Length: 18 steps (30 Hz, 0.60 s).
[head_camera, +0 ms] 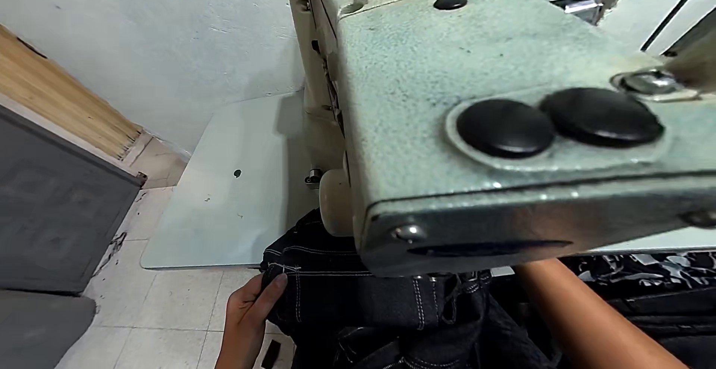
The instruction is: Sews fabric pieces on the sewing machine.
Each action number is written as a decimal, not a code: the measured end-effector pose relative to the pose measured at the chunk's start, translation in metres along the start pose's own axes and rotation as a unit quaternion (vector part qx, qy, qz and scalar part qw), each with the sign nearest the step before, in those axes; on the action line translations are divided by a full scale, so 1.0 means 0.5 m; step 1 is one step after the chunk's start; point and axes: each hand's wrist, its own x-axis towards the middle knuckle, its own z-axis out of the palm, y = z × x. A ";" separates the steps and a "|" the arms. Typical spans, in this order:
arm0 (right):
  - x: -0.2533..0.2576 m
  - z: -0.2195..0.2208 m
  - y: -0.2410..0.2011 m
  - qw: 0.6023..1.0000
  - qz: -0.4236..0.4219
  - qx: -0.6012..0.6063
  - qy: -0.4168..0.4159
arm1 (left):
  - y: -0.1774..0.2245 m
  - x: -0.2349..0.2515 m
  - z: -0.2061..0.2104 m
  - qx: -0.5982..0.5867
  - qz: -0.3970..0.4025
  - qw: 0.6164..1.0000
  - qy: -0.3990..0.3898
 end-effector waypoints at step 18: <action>-0.016 0.005 -0.021 0.989 0.143 -0.024 -0.031 | -0.018 0.011 -0.021 0.008 0.028 0.999 -0.013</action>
